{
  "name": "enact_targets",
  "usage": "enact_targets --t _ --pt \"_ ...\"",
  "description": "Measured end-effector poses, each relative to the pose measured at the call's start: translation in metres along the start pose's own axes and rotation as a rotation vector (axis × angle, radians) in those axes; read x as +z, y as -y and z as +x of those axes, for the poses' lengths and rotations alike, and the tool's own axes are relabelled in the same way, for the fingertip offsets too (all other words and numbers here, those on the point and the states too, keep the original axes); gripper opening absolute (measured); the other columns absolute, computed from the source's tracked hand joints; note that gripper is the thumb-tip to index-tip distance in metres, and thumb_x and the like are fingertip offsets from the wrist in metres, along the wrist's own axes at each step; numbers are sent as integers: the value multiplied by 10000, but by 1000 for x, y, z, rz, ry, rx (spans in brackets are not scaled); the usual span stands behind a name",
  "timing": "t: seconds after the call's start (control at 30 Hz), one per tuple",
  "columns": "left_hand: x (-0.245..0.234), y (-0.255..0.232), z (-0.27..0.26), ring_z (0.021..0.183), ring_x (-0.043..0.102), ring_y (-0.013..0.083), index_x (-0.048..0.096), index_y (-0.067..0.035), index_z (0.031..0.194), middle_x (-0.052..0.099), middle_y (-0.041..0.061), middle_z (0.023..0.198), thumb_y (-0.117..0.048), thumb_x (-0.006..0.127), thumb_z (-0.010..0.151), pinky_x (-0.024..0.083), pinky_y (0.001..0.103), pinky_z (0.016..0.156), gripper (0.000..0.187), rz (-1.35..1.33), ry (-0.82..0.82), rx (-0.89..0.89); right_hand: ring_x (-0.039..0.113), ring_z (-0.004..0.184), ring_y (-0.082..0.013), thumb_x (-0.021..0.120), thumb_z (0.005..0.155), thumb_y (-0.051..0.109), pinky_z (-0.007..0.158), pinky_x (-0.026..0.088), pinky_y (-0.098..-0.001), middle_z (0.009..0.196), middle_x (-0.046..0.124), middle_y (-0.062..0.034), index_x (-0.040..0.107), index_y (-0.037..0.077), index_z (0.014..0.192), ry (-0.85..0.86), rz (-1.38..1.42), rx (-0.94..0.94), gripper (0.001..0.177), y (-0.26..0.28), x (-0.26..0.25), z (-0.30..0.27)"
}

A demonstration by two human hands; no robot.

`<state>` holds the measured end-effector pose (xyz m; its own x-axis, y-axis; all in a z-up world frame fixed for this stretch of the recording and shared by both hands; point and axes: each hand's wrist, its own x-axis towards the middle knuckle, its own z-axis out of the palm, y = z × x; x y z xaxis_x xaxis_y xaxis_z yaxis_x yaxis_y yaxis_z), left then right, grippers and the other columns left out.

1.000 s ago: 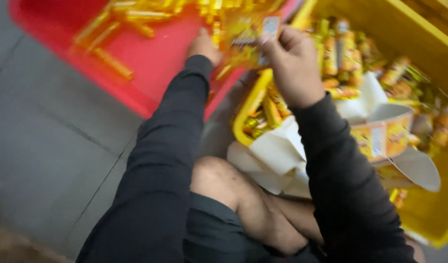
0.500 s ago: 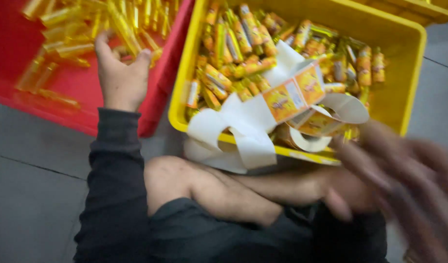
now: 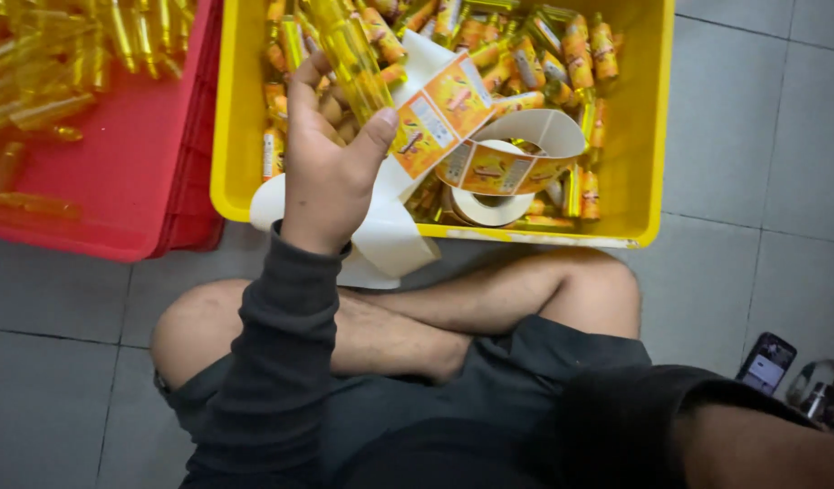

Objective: Manually applying adhesive labels to small yellow plastic bottles by peeling them from a roll and wrapping them around the containers.

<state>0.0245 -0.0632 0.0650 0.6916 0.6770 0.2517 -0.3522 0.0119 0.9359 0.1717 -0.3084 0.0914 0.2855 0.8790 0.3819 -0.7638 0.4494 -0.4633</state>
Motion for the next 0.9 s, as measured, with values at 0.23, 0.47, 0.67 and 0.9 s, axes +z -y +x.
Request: enact_targets --t 0.23,0.47,0.67,0.9 --pt "16 24 -2 1127 625 238 255 -10 1443 556 213 1346 30 590 963 549 335 1006 587 -7 16 -82 532 975 -292 619 1044 141 832 533 -569 1158 538 -92 730 111 1221 6 19 -67 211 -26 -175 -26" --pt "5 52 -3 1075 639 229 261 -11 1449 580 201 1278 51 586 943 555 320 962 604 9 -22 -181 563 949 -298 634 1049 135 784 560 -574 1139 556 -97 732 88 1242 16 43 -98 222 17 -17 -8" --pt "-16 75 -2 1036 691 226 285 -116 1492 577 145 1207 -95 685 983 585 346 851 648 11 -37 -274 590 926 -303 647 1053 129 742 583 -579 1122 571 -101 733 68 1260 24 62 -115 233 11 -14 -3" --pt "-29 88 0 1044 696 210 277 -112 1516 592 124 1200 -73 681 968 598 325 868 682 -35 -6 -271 622 900 -310 662 1058 122 693 610 -585 1102 589 -106 735 45 1281 60 93 -134 248 -2 -16 10"
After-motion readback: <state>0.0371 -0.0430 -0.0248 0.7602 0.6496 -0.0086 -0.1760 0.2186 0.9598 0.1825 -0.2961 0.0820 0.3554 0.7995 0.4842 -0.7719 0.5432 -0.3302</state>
